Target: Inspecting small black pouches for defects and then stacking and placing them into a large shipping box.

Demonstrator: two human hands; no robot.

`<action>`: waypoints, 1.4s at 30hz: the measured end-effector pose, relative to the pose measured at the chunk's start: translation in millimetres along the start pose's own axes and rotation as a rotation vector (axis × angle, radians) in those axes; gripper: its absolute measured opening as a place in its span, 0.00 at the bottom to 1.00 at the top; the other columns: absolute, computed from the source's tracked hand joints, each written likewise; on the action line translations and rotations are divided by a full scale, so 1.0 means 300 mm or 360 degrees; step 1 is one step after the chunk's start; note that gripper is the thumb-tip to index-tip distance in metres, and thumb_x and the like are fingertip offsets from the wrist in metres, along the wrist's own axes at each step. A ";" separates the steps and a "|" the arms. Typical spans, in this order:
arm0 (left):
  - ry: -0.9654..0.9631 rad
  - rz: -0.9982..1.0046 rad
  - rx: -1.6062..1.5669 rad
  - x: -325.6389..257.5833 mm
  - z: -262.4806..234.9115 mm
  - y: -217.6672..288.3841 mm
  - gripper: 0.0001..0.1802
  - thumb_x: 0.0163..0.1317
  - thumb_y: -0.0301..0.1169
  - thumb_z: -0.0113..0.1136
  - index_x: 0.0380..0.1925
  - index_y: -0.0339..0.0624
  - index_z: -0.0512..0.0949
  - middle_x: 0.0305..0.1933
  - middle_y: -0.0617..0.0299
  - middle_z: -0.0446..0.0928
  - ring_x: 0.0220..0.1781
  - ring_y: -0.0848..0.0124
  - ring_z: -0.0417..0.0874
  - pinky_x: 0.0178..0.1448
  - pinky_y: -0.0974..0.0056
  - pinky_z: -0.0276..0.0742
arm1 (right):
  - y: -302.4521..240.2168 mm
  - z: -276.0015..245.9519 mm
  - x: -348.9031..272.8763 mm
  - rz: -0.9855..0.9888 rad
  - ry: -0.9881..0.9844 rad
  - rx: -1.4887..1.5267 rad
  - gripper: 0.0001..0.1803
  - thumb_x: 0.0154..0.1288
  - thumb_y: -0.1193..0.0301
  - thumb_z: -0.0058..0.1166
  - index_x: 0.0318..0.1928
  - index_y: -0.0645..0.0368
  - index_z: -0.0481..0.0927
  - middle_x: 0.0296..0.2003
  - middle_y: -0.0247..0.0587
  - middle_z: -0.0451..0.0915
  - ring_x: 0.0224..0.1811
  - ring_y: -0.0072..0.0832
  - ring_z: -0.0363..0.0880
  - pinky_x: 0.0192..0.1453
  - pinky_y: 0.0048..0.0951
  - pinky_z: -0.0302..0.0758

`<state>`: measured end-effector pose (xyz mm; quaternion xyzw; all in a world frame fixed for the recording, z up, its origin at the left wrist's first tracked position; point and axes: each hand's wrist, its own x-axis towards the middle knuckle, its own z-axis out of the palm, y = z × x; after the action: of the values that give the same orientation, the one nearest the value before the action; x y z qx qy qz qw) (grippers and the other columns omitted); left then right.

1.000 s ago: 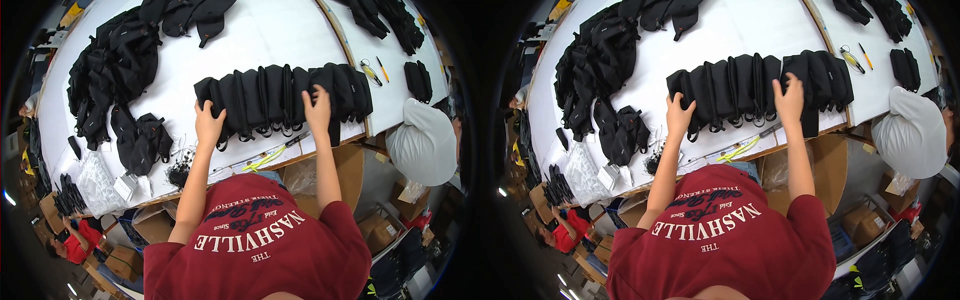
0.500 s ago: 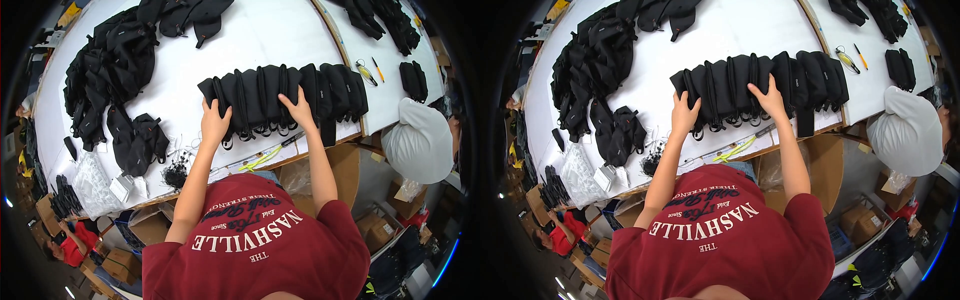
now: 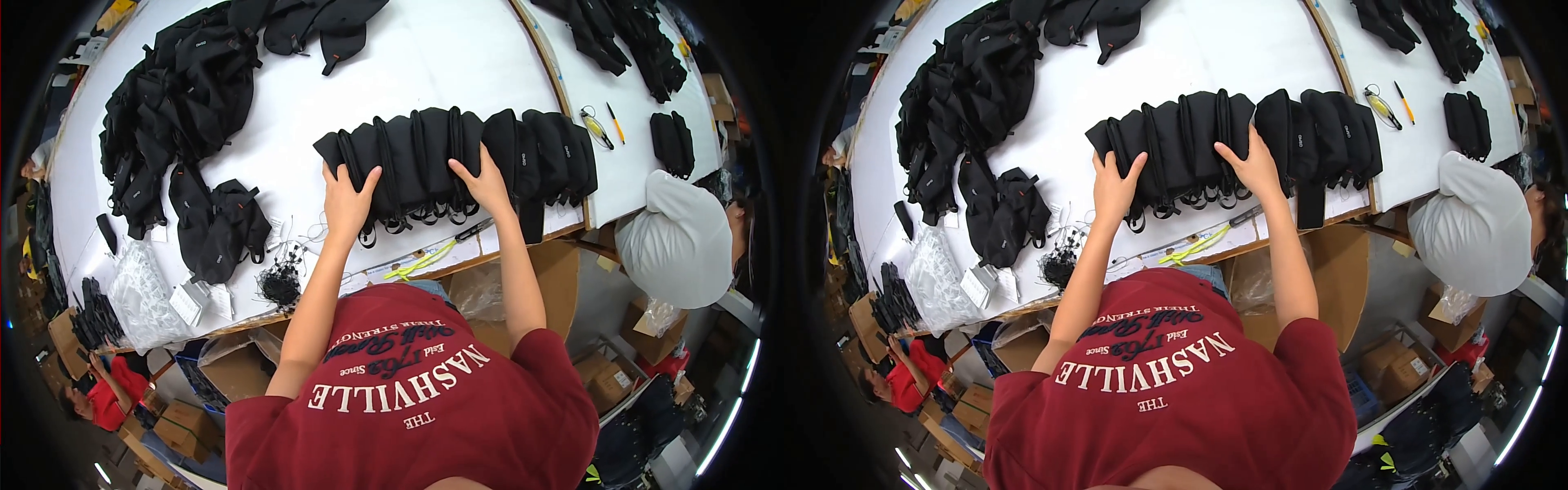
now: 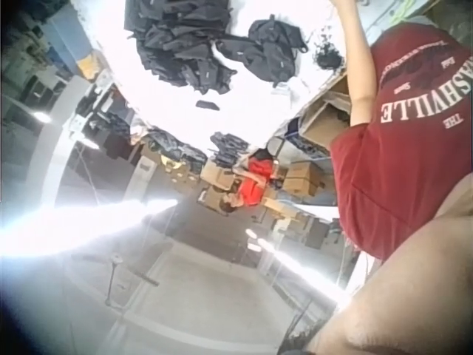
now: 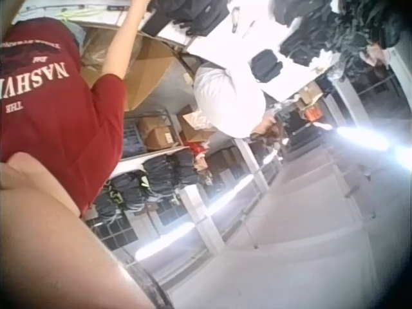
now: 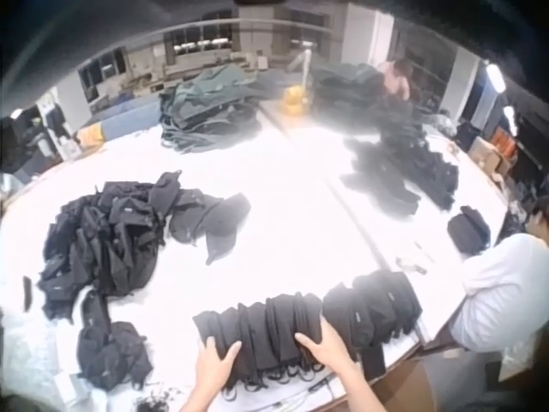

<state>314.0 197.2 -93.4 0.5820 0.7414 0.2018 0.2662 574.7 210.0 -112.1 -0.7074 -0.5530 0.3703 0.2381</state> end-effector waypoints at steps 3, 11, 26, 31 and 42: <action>-0.0053 -0.0060 -0.0012 0.003 -0.009 -0.006 0.41 0.59 0.59 0.54 0.49 0.26 0.69 0.67 0.30 0.54 0.56 0.39 0.73 0.55 0.50 0.73 | -0.011 -0.016 -0.012 -0.0098 0.0208 0.0277 0.27 0.68 0.55 0.48 0.57 0.63 0.73 0.47 0.47 0.77 0.50 0.42 0.72 0.56 0.33 0.68; -0.0024 -0.0062 0.0002 0.003 -0.008 -0.008 0.40 0.58 0.59 0.56 0.48 0.27 0.70 0.66 0.31 0.55 0.55 0.40 0.74 0.54 0.50 0.74 | 0.030 -0.079 -0.043 -0.0225 0.0974 -0.1084 0.38 0.50 0.69 0.63 0.64 0.44 0.66 0.63 0.56 0.60 0.63 0.52 0.59 0.69 0.48 0.53; -0.0033 -0.0044 -0.0031 0.005 -0.007 -0.018 0.40 0.58 0.59 0.55 0.50 0.27 0.69 0.67 0.32 0.54 0.55 0.40 0.73 0.55 0.51 0.73 | 0.061 -0.072 -0.006 0.0124 0.0397 0.0075 0.27 0.59 0.61 0.61 0.57 0.59 0.75 0.43 0.46 0.72 0.42 0.34 0.72 0.51 0.32 0.70; -0.0067 -0.0060 -0.0023 0.007 -0.015 -0.017 0.40 0.59 0.59 0.53 0.51 0.27 0.69 0.67 0.32 0.54 0.55 0.39 0.73 0.56 0.50 0.72 | 0.089 -0.010 -0.027 -0.0042 0.0285 0.0432 0.36 0.64 0.53 0.55 0.64 0.61 0.64 0.60 0.53 0.68 0.61 0.40 0.69 0.65 0.32 0.63; -0.0129 0.0003 0.0138 0.031 0.000 0.054 0.46 0.52 0.63 0.59 0.47 0.24 0.67 0.66 0.26 0.53 0.55 0.37 0.73 0.51 0.50 0.76 | 0.065 0.010 -0.024 0.0177 0.0308 0.0117 0.35 0.56 0.51 0.63 0.55 0.65 0.73 0.56 0.54 0.72 0.56 0.38 0.74 0.61 0.32 0.67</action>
<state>324.7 210.1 -85.0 0.6014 0.7376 0.1459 0.2703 583.3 197.4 -126.6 -0.7603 -0.4733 0.3329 0.2951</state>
